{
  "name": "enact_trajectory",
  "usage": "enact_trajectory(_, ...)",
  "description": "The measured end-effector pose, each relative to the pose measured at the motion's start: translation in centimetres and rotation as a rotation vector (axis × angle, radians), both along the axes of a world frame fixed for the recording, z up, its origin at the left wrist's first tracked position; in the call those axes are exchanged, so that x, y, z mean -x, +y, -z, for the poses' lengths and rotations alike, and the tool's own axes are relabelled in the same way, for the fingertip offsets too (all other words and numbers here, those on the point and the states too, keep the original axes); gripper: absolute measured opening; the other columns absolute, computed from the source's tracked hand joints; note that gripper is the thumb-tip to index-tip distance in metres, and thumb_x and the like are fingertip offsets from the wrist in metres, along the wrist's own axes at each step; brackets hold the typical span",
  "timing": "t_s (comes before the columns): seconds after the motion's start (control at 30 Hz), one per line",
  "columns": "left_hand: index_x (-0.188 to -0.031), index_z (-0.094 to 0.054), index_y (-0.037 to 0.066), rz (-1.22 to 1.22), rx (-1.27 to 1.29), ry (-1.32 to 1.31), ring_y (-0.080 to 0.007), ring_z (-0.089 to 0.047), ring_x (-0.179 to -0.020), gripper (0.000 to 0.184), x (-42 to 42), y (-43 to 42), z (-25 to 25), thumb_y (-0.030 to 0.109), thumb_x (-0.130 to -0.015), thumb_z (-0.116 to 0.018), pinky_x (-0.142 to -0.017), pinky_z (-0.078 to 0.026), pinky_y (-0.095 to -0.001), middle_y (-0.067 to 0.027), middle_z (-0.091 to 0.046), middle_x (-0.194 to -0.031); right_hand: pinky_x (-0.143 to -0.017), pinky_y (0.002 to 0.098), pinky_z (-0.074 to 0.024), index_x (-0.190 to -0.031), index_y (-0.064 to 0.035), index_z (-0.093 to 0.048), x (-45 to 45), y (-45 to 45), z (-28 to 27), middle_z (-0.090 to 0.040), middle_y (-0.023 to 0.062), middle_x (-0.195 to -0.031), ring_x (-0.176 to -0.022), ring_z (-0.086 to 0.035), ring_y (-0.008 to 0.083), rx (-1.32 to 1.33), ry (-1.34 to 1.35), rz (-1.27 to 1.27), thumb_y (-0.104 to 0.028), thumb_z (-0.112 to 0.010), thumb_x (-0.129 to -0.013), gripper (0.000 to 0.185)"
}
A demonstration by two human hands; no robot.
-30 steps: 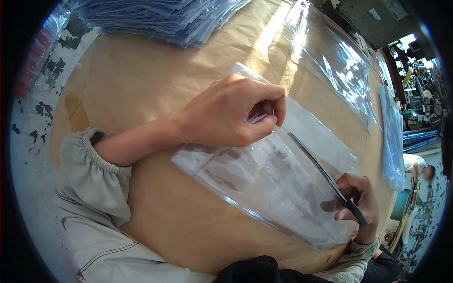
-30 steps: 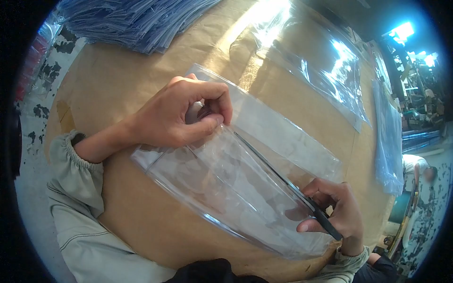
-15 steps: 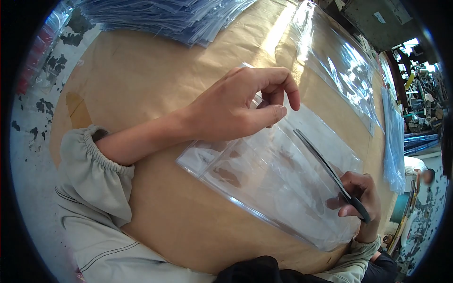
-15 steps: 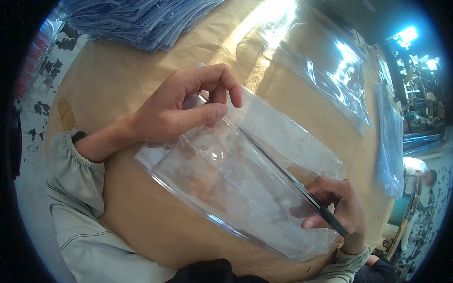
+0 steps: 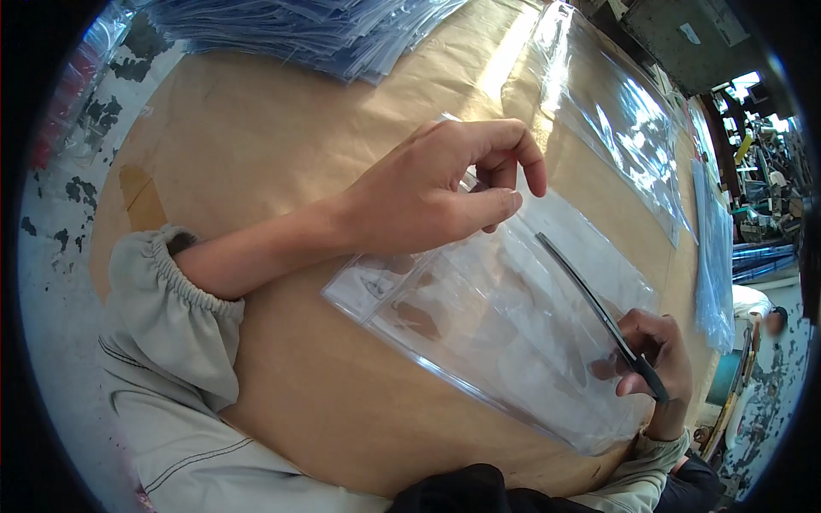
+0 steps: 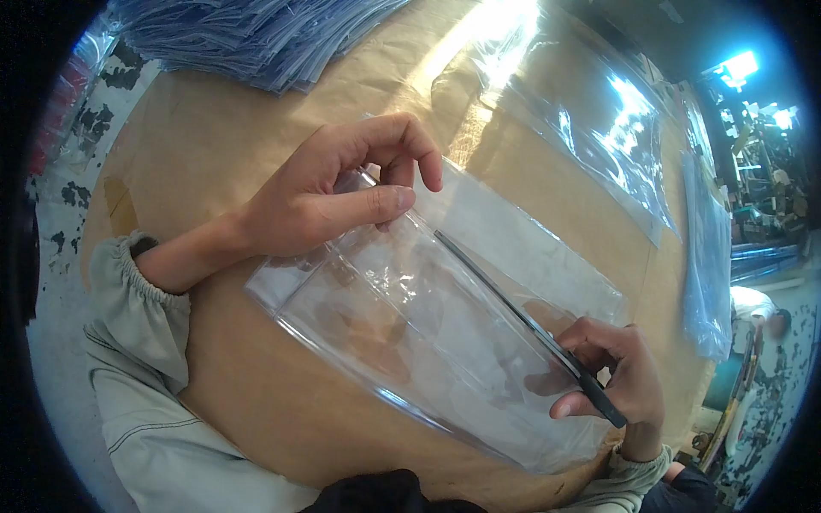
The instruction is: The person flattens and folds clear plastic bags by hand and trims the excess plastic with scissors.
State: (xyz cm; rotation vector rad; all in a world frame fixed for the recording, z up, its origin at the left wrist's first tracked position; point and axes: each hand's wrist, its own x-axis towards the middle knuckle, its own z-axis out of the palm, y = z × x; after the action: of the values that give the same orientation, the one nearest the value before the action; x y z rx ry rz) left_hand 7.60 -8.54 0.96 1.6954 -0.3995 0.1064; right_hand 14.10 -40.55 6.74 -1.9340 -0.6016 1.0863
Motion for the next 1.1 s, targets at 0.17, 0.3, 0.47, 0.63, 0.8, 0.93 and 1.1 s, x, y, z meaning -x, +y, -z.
enact_trajectory(0.17,-0.098,-0.056,0.0,0.005,0.002,-0.008,-0.0042,-0.048,-0.064,0.016,0.0,-0.2,0.1,0.007,-0.084,-0.055,-0.061,-0.039,-0.0198,0.0007,-0.05,-0.073,-0.045,0.0172,-0.0301,-0.083,-0.0004,-0.055,0.2,1.3,0.0,-0.054,-0.0018,-0.056,-0.05,-0.047,0.0016,-0.03,-0.031,0.05,-0.044,-0.089,-0.055,0.062)
enact_trajectory(0.3,-0.098,-0.056,0.0,-0.004,-0.007,-0.017,-0.0041,-0.049,-0.065,0.016,-0.1,-0.1,0.2,0.008,-0.084,-0.055,-0.061,-0.039,-0.0199,0.001,-0.05,-0.072,-0.047,0.019,-0.0252,-0.089,0.0001,-0.058,-0.2,0.9,0.4,-0.05,-0.004,-0.058,-0.052,-0.04,0.0012,0.001,-0.049,0.007,-0.035,-0.09,-0.058,0.057)
enact_trajectory(0.47,-0.099,-0.056,0.0,-0.009,-0.008,-0.008,-0.0042,-0.049,-0.065,0.016,0.0,-0.1,0.2,0.008,-0.085,-0.055,-0.061,-0.039,-0.0199,0.0015,-0.05,-0.071,-0.046,0.0203,-0.022,-0.086,-0.0005,-0.058,-0.2,0.8,0.6,-0.046,-0.0059,-0.056,-0.051,-0.035,0.001,0.016,-0.108,-0.001,-0.038,-0.089,-0.058,0.056)
enact_trajectory(0.63,-0.099,-0.055,0.0,-0.011,-0.004,-0.013,-0.0046,-0.049,-0.065,0.016,0.0,-0.1,0.2,0.008,-0.085,-0.055,-0.062,-0.039,-0.0201,0.0009,-0.05,-0.073,-0.047,0.0203,-0.0216,-0.085,-0.0007,-0.059,-0.3,0.5,0.9,-0.046,-0.0063,-0.055,-0.052,-0.035,0.0008,0.02,-0.192,-0.034,-0.04,-0.089,-0.057,0.057)
enact_trajectory(0.8,-0.099,-0.055,0.0,-0.004,0.016,-0.014,-0.0048,-0.049,-0.064,0.016,0.0,-0.1,0.3,0.007,-0.084,-0.055,-0.062,-0.039,-0.0203,0.0004,-0.051,-0.074,-0.047,0.02,-0.0222,-0.085,-0.001,-0.06,-0.2,0.8,0.6,-0.046,-0.0059,-0.053,-0.052,-0.035,0.0007,0.041,-0.198,-0.049,-0.038,-0.089,-0.057,0.055)
enact_trajectory(0.93,-0.1,-0.055,0.0,-0.002,0.006,-0.001,-0.0047,-0.048,-0.064,0.018,0.0,-0.1,0.1,0.007,-0.084,-0.054,-0.062,-0.038,-0.0201,0.0008,-0.05,-0.072,-0.047,0.0195,-0.0231,-0.087,-0.0013,-0.061,-0.1,1.5,0.2,-0.047,-0.0052,-0.053,-0.052,-0.036,0.0004,0.052,-0.19,-0.042,-0.035,-0.089,-0.056,0.054)
enact_trajectory(1.1,-0.104,-0.054,-0.001,0.016,-0.011,-0.035,-0.0059,-0.047,-0.065,0.029,0.0,0.2,0.0,0.006,-0.076,-0.054,-0.062,-0.037,-0.0212,0.0007,-0.05,-0.07,-0.047,0.0193,-0.0235,-0.087,-0.0015,-0.061,-0.2,1.5,0.0,-0.046,-0.0057,-0.052,-0.052,-0.036,0.0001,0.096,-0.202,-0.067,-0.035,-0.089,-0.056,0.053)
